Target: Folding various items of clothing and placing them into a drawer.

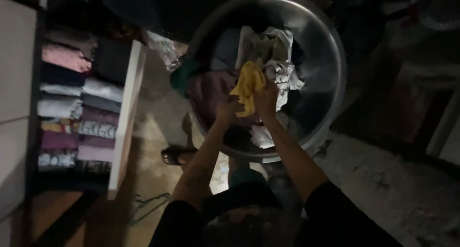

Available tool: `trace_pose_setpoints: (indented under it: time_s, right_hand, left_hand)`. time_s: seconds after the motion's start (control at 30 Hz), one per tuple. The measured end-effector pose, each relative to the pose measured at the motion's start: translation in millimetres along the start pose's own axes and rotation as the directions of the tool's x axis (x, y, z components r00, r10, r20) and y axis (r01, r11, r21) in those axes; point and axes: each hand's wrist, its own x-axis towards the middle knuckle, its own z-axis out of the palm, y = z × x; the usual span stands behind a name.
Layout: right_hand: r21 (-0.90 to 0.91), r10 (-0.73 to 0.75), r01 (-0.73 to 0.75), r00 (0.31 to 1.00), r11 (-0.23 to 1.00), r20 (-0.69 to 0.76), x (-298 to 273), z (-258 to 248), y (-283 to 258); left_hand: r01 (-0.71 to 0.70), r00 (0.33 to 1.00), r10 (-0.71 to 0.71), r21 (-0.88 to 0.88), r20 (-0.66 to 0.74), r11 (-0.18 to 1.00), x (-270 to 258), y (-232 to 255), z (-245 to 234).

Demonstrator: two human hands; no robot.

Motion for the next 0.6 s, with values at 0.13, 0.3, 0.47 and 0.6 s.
trace_pose_setpoints:
  time_s: [0.13,0.3,0.47,0.6]
  right_hand:
    - [0.012,-0.054,0.053,0.994,0.999,0.097,4,1,25]
    - [0.206,0.073,-0.168,0.913,0.964,0.401,8,-12,17]
    - [0.591,-0.061,-0.736,0.608,0.33,0.792,15,-53,-99]
    - [0.453,-0.223,-0.876,0.414,0.166,0.882,9,-32,-159]
  left_hand:
    - [0.119,0.993,-0.116,-0.228,0.028,0.966,5,-24,26]
    - [0.15,0.987,-0.158,-0.189,-0.029,0.97,-37,50,-12]
    - [-0.131,0.984,0.065,-0.423,-0.167,0.897,-99,91,-68]
    - [-0.408,0.896,0.185,-0.58,-0.404,0.705,-171,136,-110]
